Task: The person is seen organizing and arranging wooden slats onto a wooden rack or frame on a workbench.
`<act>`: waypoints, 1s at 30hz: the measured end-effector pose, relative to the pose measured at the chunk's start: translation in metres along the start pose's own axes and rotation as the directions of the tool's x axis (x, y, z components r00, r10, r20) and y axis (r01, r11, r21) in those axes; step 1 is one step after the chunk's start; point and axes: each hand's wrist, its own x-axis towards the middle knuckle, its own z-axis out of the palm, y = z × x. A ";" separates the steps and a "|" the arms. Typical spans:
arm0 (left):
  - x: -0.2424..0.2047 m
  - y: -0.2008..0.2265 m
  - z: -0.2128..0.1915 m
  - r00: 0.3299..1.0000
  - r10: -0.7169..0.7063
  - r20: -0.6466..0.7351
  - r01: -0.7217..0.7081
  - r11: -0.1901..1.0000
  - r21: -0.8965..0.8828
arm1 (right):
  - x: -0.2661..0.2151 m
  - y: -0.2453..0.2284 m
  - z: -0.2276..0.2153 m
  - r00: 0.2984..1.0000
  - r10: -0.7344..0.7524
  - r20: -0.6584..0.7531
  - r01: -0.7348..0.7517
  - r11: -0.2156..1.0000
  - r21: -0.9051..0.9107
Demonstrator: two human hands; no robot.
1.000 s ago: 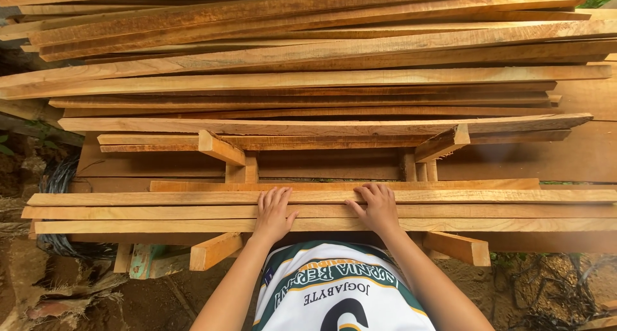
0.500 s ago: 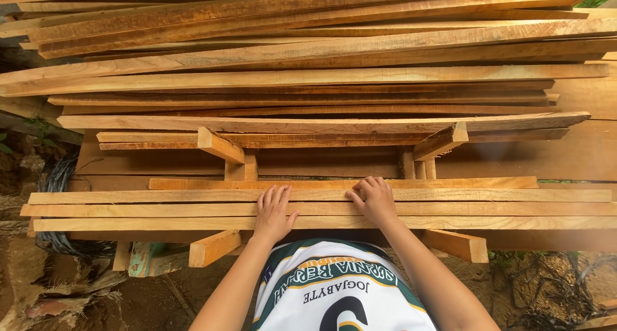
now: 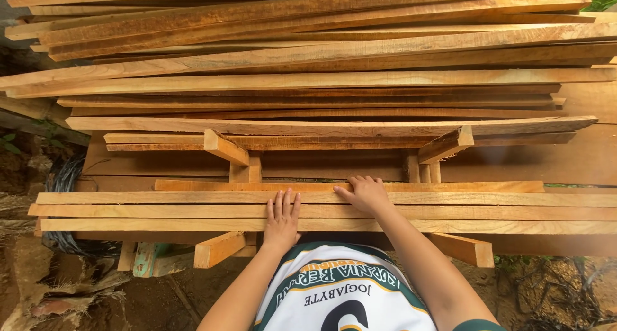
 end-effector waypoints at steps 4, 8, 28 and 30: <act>0.006 -0.005 0.002 1.000 -0.012 -0.021 0.011 1.000 -0.023 | 0.002 -0.002 -0.004 0.999 0.015 0.033 -0.014 1.000 -0.015; 0.006 -0.004 0.014 0.994 -0.024 -0.105 0.025 1.000 0.012 | 0.004 -0.001 0.000 0.998 0.035 0.049 -0.034 0.999 -0.018; 0.013 0.001 -0.010 0.998 -0.060 0.010 0.060 0.998 0.011 | 0.030 -0.007 -0.021 0.923 0.173 0.345 -0.191 0.981 0.019; 0.012 0.000 -0.029 1.000 -0.028 0.012 0.029 0.995 -0.094 | 0.023 -0.013 -0.029 0.912 0.182 0.369 -0.199 0.980 0.007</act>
